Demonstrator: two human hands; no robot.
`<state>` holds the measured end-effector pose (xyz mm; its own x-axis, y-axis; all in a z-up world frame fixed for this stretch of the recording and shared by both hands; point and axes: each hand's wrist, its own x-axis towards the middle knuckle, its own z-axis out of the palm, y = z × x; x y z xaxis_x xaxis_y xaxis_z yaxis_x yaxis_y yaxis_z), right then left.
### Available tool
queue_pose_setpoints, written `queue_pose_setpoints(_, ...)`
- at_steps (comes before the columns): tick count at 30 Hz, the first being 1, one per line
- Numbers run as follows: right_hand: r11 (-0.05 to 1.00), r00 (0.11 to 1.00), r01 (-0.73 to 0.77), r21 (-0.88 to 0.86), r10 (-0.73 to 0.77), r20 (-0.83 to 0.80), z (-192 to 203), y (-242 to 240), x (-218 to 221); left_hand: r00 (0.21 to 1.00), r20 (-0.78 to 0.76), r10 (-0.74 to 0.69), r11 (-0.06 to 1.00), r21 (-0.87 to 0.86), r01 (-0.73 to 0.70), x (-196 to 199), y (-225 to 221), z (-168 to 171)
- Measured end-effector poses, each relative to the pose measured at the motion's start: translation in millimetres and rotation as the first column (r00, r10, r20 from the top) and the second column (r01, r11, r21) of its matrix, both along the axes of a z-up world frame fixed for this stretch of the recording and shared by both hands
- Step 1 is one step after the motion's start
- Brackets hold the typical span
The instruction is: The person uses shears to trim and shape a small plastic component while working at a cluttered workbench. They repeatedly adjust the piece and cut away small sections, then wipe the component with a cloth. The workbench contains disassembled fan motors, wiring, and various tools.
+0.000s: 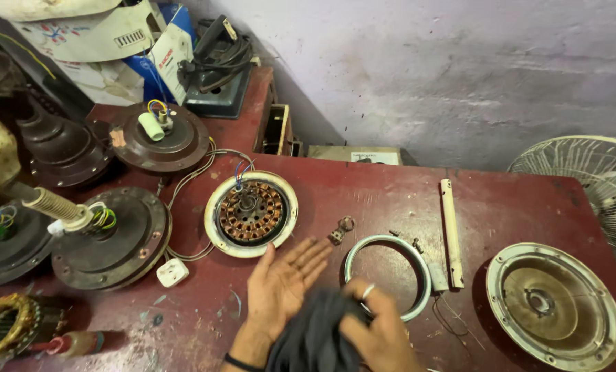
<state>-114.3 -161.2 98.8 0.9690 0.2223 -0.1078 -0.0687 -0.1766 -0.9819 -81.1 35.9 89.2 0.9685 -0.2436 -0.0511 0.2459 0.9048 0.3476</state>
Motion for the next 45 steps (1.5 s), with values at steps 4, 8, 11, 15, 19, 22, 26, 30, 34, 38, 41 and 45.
queue_pose_setpoints(4, 0.904, 0.846, 0.388, -0.179, -0.273, 0.459, 41, 25, 15, 0.969, -0.245, -0.012, 0.979, 0.194, 0.061, -30, -24, 6)
queue_pose_setpoints(8, 0.906, 0.759, 0.387, -0.171, -0.207, 0.618, 50, 49, -2, 0.963, -0.228, -0.147, 0.965, 0.179, 0.19, -42, -32, -2)
queue_pose_setpoints(11, 0.899, 0.736, 0.423, -0.11, -0.27, 0.62, 37, 57, -7, 0.946, -0.203, -0.252, 0.943, 0.169, 0.287, -41, -35, -11)
queue_pose_setpoints(15, 0.851, 0.685, 0.522, 0.05, -0.454, 0.57, 12, 54, 3, 0.952, -0.074, -0.297, 0.903, 0.302, 0.305, -45, -39, -8)
queue_pose_setpoints(19, 0.775, 0.67, 0.632, 0.015, -0.556, 0.492, -6, 33, 10, 0.834, 0.345, -0.432, 0.839, 0.494, 0.23, -37, -34, 11)
queue_pose_setpoints(22, 0.776, 0.707, 0.628, 0.052, -0.598, 0.377, -7, 18, 18, 0.792, 0.333, -0.511, 0.788, 0.549, 0.278, -41, -22, 28)
queue_pose_setpoints(26, 0.73, 0.757, 0.644, 0.231, -0.651, -0.051, 15, 10, 33, 0.781, 0.285, -0.555, 0.687, 0.687, 0.237, -33, -10, 32)
queue_pose_setpoints(30, 0.58, 0.7, 0.714, 0.393, -0.602, -0.384, 39, 18, 42, 0.903, 0.203, -0.38, 0.909, 0.265, 0.323, -25, -23, 16)
queue_pose_setpoints(34, 0.864, 0.812, 0.502, 0.025, -0.481, 0.33, 34, 43, 25, 0.953, 0.169, -0.253, 0.955, 0.203, 0.217, -19, -28, 5)
queue_pose_setpoints(38, 0.825, 0.78, 0.543, 0.158, -0.565, 0.268, 6, 46, 25, 0.885, 0.245, -0.397, 0.839, 0.488, 0.241, -26, -14, 7)
queue_pose_setpoints(41, 0.804, 0.83, 0.536, 0.258, -0.558, 0.013, -18, 31, 32, 0.799, 0.28, -0.532, 0.707, 0.666, 0.238, -22, 11, 9)
queue_pose_setpoints(45, 0.773, 0.916, 0.262, 0.577, -0.012, -0.4, -41, 2, 37, 0.733, 0.317, -0.602, 0.673, 0.696, 0.252, -1, 35, -3)
